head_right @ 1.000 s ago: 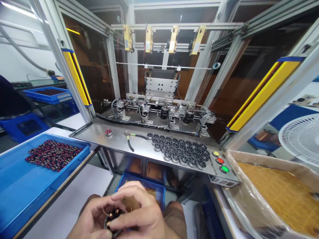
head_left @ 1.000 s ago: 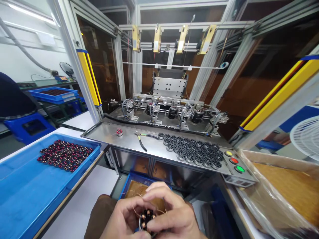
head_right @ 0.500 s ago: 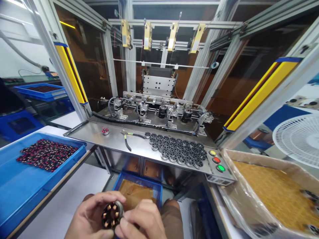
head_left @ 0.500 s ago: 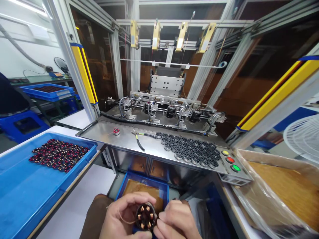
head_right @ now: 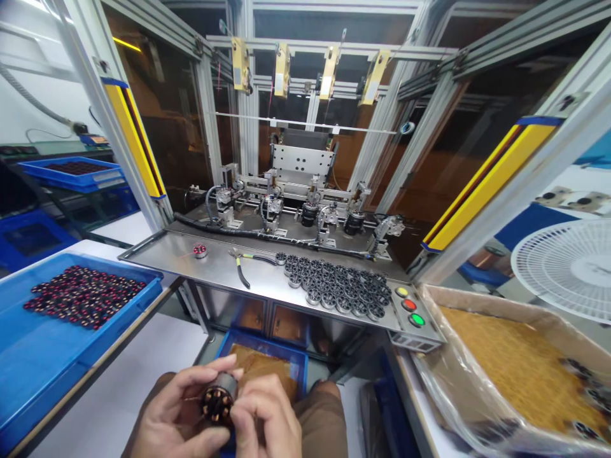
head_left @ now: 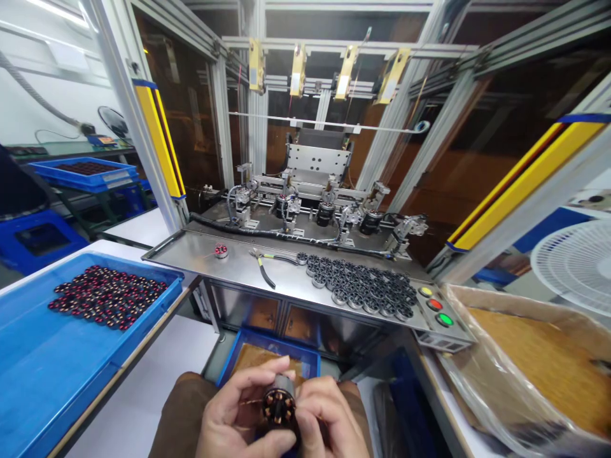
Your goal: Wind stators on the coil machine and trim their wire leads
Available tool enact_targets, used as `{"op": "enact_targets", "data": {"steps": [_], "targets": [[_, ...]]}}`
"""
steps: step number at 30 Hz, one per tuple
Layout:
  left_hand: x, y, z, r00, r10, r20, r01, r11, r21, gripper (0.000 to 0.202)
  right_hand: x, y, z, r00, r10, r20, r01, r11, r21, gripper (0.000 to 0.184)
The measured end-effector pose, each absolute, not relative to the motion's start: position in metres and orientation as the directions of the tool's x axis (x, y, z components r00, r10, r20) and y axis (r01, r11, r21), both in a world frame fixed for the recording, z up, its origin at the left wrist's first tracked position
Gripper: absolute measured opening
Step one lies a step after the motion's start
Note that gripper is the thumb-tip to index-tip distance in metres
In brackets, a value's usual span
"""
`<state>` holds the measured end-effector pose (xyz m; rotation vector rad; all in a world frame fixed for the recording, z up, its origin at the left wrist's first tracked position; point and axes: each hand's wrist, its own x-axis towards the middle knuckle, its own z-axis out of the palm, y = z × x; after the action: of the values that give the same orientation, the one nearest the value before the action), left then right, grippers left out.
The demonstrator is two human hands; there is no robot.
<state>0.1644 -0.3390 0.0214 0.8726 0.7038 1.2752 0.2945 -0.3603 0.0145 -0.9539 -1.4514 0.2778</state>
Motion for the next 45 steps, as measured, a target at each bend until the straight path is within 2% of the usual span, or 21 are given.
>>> {"op": "enact_targets", "data": {"steps": [3, 6, 8, 11, 15, 19, 23, 25, 26, 28, 29, 33, 37, 40, 42, 45], "targets": [[0.161, -0.333, 0.018, 0.369, 0.929, 0.033, -0.523, 0.179, 0.833, 0.071, 0.296, -0.358, 0.013, 0.177, 0.673, 0.718, 0.395, 0.620, -0.678, 0.011], [0.156, -0.326, 0.010, 0.600, 0.796, 0.083, -0.481, 0.276, 0.832, 0.058, 0.298, -0.356, 0.011, 0.160, 0.661, 0.733, 0.395, 0.637, -0.662, 0.010], [0.153, -0.322, 0.004, 0.672, 0.730, 0.122, -0.473, 0.296, 0.830, 0.048, 0.300, -0.356, 0.011, 0.140, 0.668, 0.731, 0.405, 0.635, -0.658, 0.011], [0.151, -0.318, -0.002, 0.688, 0.705, 0.171, -0.504, 0.296, 0.811, 0.040, 0.304, -0.359, 0.011, 0.124, 0.671, 0.731, 0.449, 0.619, -0.644, 0.010], [0.152, -0.317, 0.004, 0.698, 0.684, 0.210, -0.550, 0.324, 0.770, 0.039, 0.307, -0.361, 0.015, 0.100, 0.689, 0.718, 0.461, 0.607, -0.647, 0.010], [0.146, -0.319, 0.017, 0.611, 0.762, 0.217, -0.582, 0.246, 0.775, 0.032, 0.308, -0.360, 0.020, 0.144, 0.716, 0.683, 0.416, 0.582, -0.699, 0.013], [0.141, -0.318, 0.020, 0.534, 0.819, 0.211, -0.594, 0.185, 0.783, 0.021, 0.310, -0.359, 0.023, 0.098, 0.749, 0.656, 0.378, 0.582, -0.720, 0.013], [0.142, -0.317, 0.017, 0.513, 0.838, 0.188, -0.635, 0.223, 0.740, 0.024, 0.312, -0.359, 0.023, 0.066, 0.741, 0.668, 0.365, 0.605, -0.707, 0.013], [0.143, -0.317, 0.015, 0.509, 0.843, 0.173, -0.646, 0.241, 0.725, 0.033, 0.312, -0.359, 0.023, 0.040, 0.730, 0.683, 0.367, 0.625, -0.690, 0.013], [0.148, -0.317, 0.010, 0.547, 0.827, 0.128, -0.614, 0.292, 0.733, 0.050, 0.311, -0.358, 0.020, 0.003, 0.692, 0.722, 0.384, 0.666, -0.639, 0.013], [0.151, -0.317, 0.008, 0.592, 0.800, 0.100, -0.573, 0.330, 0.751, 0.051, 0.310, -0.358, 0.019, 0.012, 0.665, 0.747, 0.398, 0.682, -0.614, 0.013], [0.156, -0.320, 0.003, 0.720, 0.693, 0.033, -0.437, 0.416, 0.798, 0.031, 0.306, -0.359, 0.012, 0.155, 0.576, 0.803, 0.458, 0.678, -0.575, 0.017], [0.156, -0.323, 0.001, 0.677, 0.729, 0.103, -0.491, 0.343, 0.800, 0.034, 0.308, -0.363, 0.015, 0.097, 0.677, 0.730, 0.444, 0.627, -0.640, 0.014], [0.155, -0.323, 0.002, 0.616, 0.773, 0.152, -0.513, 0.248, 0.822, 0.037, 0.309, -0.366, 0.017, 0.121, 0.743, 0.658, 0.345, 0.590, -0.730, 0.013], [0.155, -0.322, 0.004, 0.523, 0.823, 0.223, -0.501, 0.085, 0.861, 0.037, 0.309, -0.366, 0.015, 0.163, 0.804, 0.572, 0.231, 0.532, -0.815, 0.016], [0.153, -0.320, 0.008, 0.369, 0.807, 0.460, -0.405, -0.306, 0.862, 0.048, 0.306, -0.365, 0.006, 0.126, 0.941, 0.315, -0.077, 0.326, -0.942, 0.025]]}}
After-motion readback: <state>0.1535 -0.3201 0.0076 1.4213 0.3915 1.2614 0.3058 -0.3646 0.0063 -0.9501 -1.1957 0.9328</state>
